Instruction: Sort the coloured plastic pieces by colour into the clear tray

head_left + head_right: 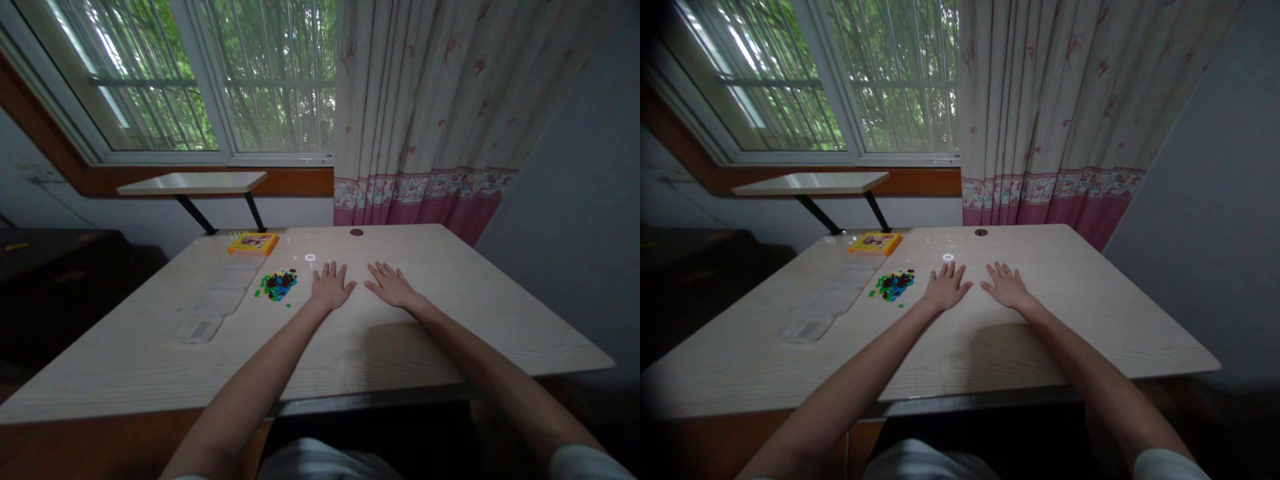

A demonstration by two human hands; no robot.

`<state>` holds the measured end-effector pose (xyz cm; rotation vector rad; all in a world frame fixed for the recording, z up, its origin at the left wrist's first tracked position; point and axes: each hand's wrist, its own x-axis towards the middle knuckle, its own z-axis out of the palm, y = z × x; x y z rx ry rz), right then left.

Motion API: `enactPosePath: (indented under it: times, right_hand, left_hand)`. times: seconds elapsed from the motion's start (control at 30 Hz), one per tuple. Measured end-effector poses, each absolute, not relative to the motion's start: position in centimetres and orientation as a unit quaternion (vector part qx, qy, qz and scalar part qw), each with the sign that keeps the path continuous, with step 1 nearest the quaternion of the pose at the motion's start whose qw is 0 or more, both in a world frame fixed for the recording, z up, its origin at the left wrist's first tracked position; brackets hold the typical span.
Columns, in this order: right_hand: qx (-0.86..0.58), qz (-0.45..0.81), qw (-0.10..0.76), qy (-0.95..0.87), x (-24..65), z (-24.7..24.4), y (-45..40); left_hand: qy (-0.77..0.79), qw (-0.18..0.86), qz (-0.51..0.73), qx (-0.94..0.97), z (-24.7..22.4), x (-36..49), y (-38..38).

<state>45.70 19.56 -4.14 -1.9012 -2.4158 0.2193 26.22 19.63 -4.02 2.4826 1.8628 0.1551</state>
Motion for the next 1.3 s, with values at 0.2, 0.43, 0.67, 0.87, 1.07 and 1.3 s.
enactPosePath:
  times: [0.2,0.43,0.67,0.87,1.07,1.3]
  right_hand:
    - [-0.616,0.068,0.030,-0.784,45.66,-4.04,19.47]
    - [-0.616,0.065,0.029,-0.784,45.67,-4.07,19.48]
    - [-0.618,0.071,0.030,-0.783,45.66,-4.17,19.58]
    - [-0.614,0.069,0.033,-0.785,45.66,-4.04,19.44]
    - [-0.616,0.073,0.032,-0.784,45.64,-3.96,19.39]
    - [-0.614,0.076,0.032,-0.785,45.68,-3.99,19.42]
  left_hand:
    - [0.600,0.022,0.047,0.798,-3.84,26.24,19.53]
    - [0.599,0.023,0.052,0.798,-3.90,26.20,19.53]
    - [0.598,0.017,0.059,0.799,-3.96,26.21,19.50]
    - [0.598,0.015,0.059,0.800,-3.86,26.23,19.38]
    - [0.600,0.022,0.048,0.799,-3.78,26.26,19.43]
    - [0.599,0.027,0.048,0.799,-3.69,26.20,19.41]
